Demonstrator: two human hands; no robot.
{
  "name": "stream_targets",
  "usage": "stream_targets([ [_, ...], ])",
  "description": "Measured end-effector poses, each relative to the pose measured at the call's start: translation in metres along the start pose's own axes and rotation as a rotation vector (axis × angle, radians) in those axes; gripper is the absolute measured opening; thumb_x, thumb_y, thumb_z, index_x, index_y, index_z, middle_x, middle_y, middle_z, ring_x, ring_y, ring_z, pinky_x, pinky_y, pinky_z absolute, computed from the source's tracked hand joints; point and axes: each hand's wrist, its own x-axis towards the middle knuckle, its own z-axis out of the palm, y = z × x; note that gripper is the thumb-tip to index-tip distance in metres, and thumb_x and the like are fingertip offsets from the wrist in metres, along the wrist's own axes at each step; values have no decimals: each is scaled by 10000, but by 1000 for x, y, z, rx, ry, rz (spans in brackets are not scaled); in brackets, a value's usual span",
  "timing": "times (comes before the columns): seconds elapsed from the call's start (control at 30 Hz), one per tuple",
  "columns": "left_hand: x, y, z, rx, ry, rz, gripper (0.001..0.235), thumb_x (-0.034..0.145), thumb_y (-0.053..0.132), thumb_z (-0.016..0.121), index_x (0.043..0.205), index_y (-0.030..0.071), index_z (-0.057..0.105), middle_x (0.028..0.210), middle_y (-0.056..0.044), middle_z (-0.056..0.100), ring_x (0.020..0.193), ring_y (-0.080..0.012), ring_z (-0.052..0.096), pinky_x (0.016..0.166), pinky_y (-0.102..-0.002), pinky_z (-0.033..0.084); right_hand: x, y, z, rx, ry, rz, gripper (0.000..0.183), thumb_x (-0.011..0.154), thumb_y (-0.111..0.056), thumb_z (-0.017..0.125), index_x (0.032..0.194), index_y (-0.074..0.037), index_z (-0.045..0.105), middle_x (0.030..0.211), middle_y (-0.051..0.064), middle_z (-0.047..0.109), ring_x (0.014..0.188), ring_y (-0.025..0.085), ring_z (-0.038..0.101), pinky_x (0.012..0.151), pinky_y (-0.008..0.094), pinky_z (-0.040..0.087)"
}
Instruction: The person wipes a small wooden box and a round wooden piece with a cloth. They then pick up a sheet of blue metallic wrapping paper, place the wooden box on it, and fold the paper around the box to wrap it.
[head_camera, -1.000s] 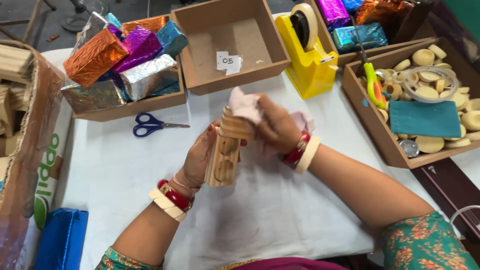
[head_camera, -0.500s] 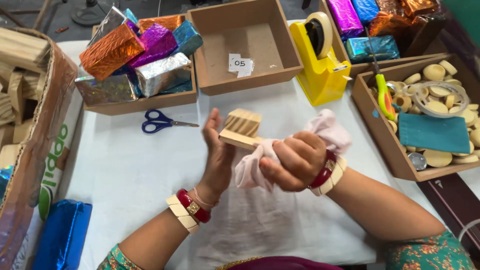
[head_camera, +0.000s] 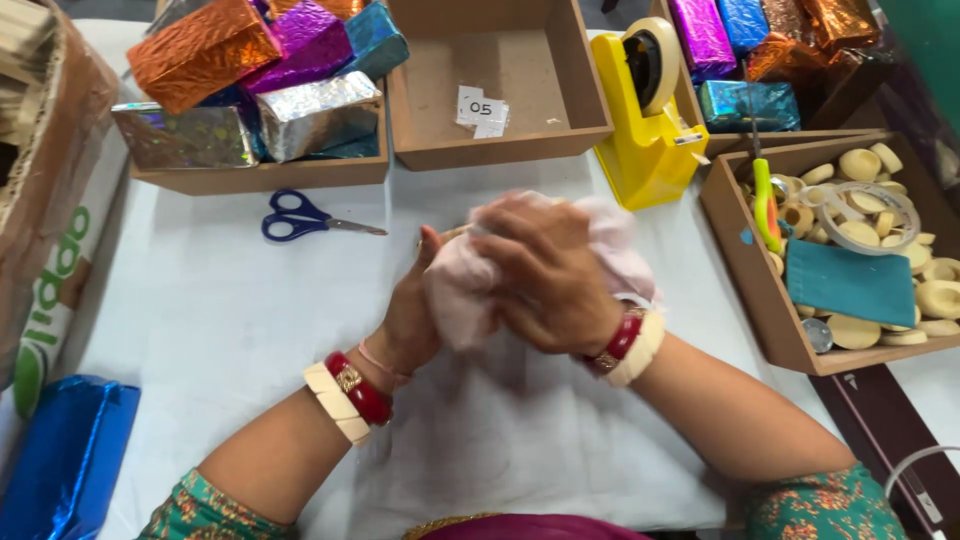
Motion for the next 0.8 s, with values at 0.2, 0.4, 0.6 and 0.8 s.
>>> stream_targets([
  [0.2,4,-13,-36,-44,-41,-116,840,1027,712,391,1482,12,483,1284,-134,634,1169,-266,629,982,-397,523,-12,33,18,56,-278,11,751,860,-424,770,1450,-90,447,1380,187,539,1252,377,539,1039,510,409],
  [0.4,4,0,-11,216,29,-64,872,1016,723,387,1417,-34,549,1190,-145,680,1036,-234,690,885,-374,565,-24,67,4,185,-390,-28,727,851,-330,793,1466,-142,455,1372,144,577,1232,374,583,1043,481,466],
  [0.6,0,8,-6,230,220,-43,858,902,729,384,1374,27,528,1142,-114,697,914,-219,731,810,-363,611,-49,100,-9,192,-373,261,527,865,-246,734,1349,-103,580,1268,151,653,1164,359,638,995,453,520],
  [0.8,-4,-1,-11,431,175,38,842,943,737,421,1323,1,575,1047,-139,695,823,-214,713,716,-352,611,-14,51,-22,97,-52,320,368,874,-172,644,1232,-109,704,1259,145,660,1193,316,645,1023,423,523],
])
